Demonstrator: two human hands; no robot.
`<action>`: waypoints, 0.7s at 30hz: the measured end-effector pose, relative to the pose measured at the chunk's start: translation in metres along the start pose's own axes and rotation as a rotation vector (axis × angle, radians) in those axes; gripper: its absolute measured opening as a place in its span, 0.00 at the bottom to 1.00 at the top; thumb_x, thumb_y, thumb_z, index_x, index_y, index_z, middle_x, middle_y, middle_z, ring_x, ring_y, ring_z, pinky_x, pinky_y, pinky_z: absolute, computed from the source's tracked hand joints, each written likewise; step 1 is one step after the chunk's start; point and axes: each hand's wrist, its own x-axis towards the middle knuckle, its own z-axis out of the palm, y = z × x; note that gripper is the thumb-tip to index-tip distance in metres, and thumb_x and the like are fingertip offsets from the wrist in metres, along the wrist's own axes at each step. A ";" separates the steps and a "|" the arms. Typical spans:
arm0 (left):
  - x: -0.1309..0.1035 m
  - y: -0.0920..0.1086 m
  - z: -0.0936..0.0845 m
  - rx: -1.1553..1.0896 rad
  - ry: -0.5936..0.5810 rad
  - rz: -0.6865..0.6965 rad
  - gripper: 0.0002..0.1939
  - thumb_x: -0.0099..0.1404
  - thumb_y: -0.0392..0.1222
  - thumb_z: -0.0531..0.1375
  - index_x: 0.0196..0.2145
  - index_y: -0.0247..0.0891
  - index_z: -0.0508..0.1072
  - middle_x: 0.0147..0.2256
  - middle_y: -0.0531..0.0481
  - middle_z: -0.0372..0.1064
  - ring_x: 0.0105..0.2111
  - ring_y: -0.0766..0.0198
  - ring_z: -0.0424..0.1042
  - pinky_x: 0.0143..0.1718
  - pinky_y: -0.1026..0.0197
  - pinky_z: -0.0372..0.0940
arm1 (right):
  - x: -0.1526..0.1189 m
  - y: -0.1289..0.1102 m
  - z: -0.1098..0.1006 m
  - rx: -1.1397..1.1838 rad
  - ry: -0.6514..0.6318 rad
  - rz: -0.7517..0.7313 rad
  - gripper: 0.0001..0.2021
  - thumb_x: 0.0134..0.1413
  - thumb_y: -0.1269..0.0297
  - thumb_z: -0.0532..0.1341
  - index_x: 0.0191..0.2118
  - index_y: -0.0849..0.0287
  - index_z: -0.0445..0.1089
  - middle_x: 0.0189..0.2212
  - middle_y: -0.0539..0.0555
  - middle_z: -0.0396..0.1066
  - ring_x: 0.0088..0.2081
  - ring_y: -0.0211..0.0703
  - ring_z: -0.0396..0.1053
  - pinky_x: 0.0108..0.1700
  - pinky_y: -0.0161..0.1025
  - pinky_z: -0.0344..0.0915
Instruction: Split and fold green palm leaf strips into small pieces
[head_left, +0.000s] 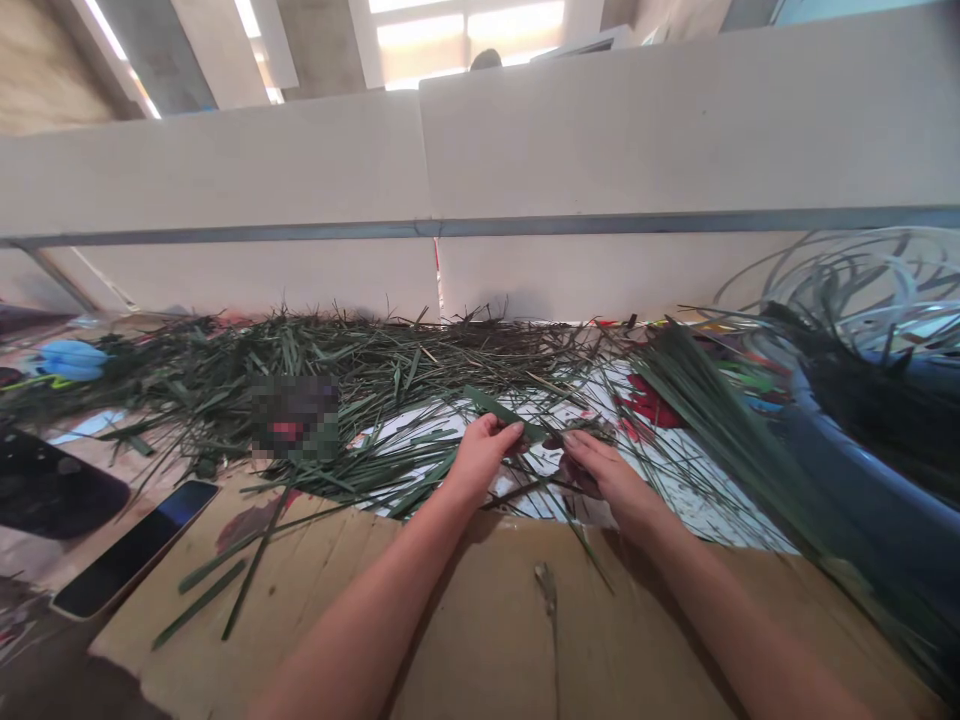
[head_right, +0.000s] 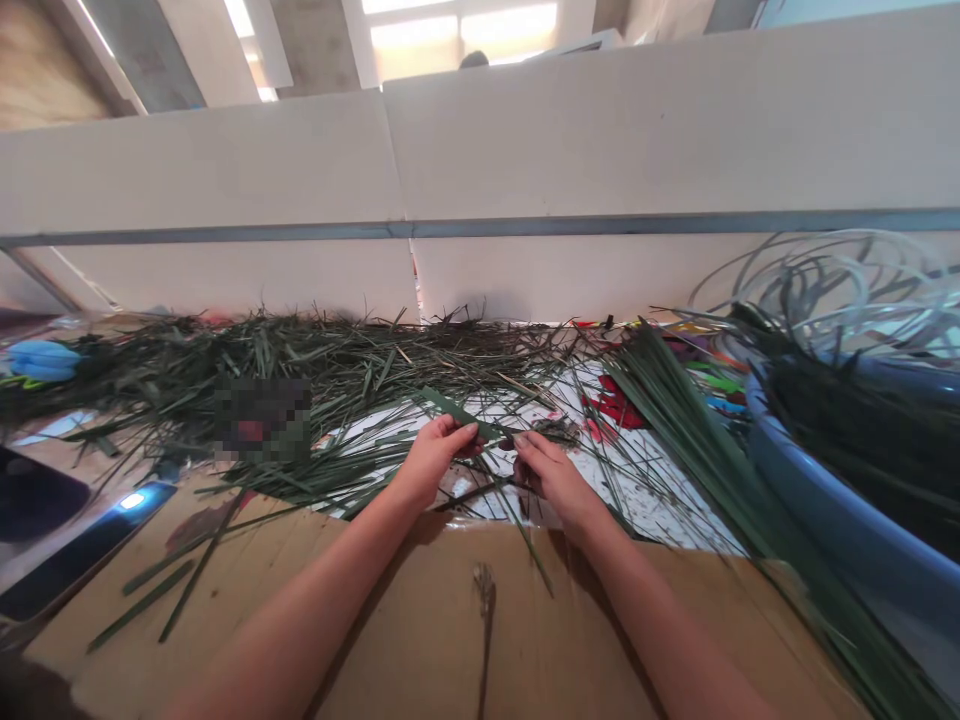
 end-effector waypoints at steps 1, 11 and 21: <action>0.000 0.000 0.000 0.003 -0.002 0.002 0.17 0.51 0.48 0.71 0.29 0.33 0.72 0.28 0.49 0.74 0.26 0.68 0.70 0.34 0.62 0.67 | 0.000 0.001 0.000 -0.002 -0.010 0.003 0.23 0.44 0.38 0.66 0.31 0.56 0.70 0.21 0.48 0.64 0.24 0.39 0.58 0.25 0.35 0.51; -0.001 -0.001 0.002 0.039 0.005 0.031 0.14 0.52 0.46 0.71 0.27 0.35 0.72 0.26 0.51 0.73 0.26 0.67 0.70 0.32 0.64 0.66 | -0.002 0.000 0.000 -0.028 -0.075 0.031 0.23 0.46 0.39 0.66 0.31 0.57 0.71 0.18 0.46 0.58 0.21 0.35 0.48 0.23 0.36 0.37; -0.001 -0.001 0.004 0.067 0.008 0.059 0.12 0.53 0.44 0.69 0.27 0.34 0.73 0.24 0.52 0.72 0.25 0.68 0.69 0.30 0.65 0.65 | -0.002 0.001 0.002 -0.004 -0.082 0.040 0.23 0.45 0.39 0.66 0.30 0.56 0.68 0.19 0.45 0.57 0.22 0.35 0.48 0.24 0.36 0.41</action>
